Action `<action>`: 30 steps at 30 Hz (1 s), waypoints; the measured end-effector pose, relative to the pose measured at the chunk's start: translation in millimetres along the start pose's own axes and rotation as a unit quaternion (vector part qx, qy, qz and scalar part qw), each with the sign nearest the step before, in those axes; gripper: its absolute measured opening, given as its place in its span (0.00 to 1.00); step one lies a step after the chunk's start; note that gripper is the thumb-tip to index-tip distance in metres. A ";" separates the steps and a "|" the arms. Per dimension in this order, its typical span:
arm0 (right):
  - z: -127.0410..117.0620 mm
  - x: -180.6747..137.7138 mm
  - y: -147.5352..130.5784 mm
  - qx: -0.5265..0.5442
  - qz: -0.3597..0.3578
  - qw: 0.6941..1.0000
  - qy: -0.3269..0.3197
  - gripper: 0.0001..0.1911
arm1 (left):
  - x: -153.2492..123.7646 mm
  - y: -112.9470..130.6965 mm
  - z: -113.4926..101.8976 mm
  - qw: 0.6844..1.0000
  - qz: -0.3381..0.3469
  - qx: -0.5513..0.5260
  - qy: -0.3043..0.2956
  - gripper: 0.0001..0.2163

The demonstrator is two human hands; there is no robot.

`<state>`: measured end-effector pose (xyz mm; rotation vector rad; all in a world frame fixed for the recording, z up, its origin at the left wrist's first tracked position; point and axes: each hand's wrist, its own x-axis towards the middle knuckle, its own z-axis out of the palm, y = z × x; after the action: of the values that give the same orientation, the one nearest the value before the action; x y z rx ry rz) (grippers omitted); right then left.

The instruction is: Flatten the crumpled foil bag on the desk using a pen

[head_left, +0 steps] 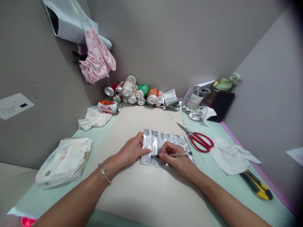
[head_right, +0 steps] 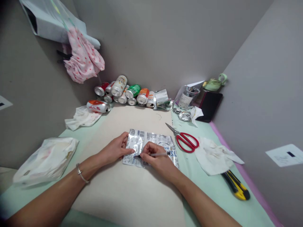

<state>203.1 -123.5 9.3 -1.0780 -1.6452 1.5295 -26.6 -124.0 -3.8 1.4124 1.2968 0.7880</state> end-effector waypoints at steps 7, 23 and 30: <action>2.8 0.0 -0.1 -0.022 -0.004 1.000 0.001 0.11 | 1.1 -2.8 0.3 1.000 0.004 -0.006 0.002 0.20; 3.7 0.9 -3.4 -0.027 0.003 1.000 0.013 0.13 | 1.1 -4.9 0.4 1.000 0.008 0.001 0.000 0.21; 4.9 0.8 -4.3 -0.032 0.004 0.999 0.009 0.13 | -0.2 -3.0 0.8 1.000 0.007 0.003 0.005 0.20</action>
<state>197.9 -125.0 12.9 -1.1310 -1.6882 1.4773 -26.8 -124.6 -6.8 1.4265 1.2993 0.8026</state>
